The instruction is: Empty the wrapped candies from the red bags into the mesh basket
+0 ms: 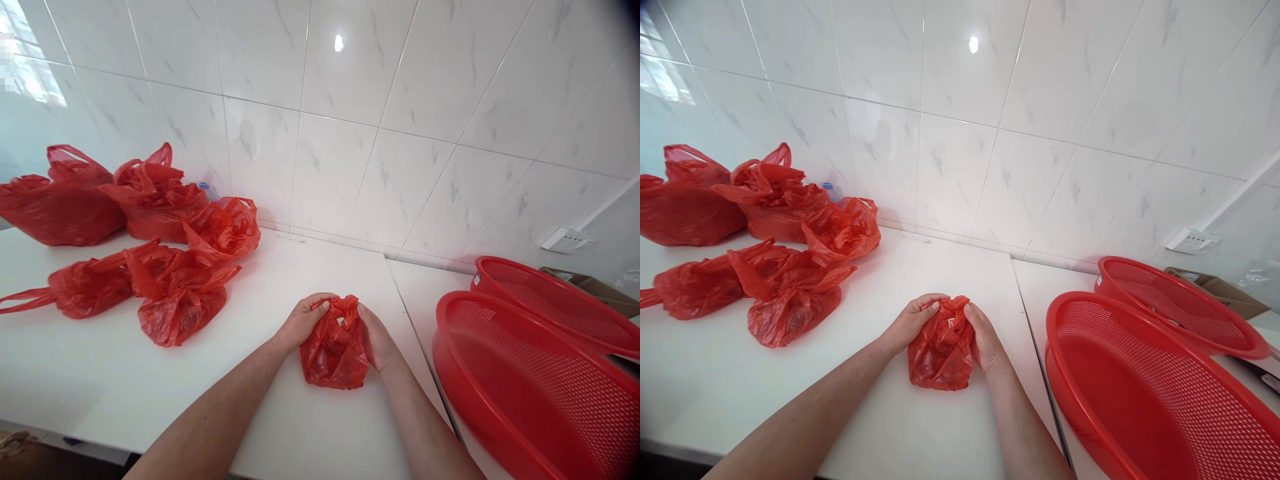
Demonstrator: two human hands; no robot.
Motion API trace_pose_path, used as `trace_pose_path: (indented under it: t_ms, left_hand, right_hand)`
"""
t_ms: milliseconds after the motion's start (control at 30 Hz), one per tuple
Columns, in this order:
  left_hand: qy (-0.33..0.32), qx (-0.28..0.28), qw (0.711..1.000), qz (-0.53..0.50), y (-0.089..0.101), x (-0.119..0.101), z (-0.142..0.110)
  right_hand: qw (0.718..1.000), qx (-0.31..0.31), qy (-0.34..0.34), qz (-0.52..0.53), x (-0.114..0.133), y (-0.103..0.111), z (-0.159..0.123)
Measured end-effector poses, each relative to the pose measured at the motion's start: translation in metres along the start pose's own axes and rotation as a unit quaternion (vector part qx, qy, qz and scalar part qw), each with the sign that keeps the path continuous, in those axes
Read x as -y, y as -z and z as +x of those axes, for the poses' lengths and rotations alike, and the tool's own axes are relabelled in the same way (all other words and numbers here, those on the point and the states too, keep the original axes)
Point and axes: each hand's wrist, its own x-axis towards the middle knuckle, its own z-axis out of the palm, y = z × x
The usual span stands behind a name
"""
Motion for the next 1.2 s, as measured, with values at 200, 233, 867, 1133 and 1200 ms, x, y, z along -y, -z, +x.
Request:
trace_pose_path:
  t_ms: [200,233,867,1133,1200]
  left_hand:
    - [0.001,0.000,1.000,0.009,0.000,-0.002,-0.001]
    - [0.000,-0.001,1.000,0.014,0.000,-0.002,0.000]
    - [-0.047,-0.091,0.979,0.177,0.007,0.011,0.006]
    - [-0.149,-0.248,0.920,0.262,0.021,-0.004,0.011]
    - [-0.150,-0.316,0.906,0.237,0.036,-0.005,0.016]
  right_hand:
    - [0.998,-0.007,-0.014,-0.068,-0.004,0.003,0.003]
    - [0.996,-0.015,-0.010,-0.090,-0.005,0.004,0.004]
    - [0.998,-0.027,0.019,0.051,-0.010,0.012,0.012]
    - [0.967,-0.069,0.076,0.234,-0.002,0.045,0.022]
    - [0.962,-0.086,0.084,0.245,-0.001,0.058,0.027]
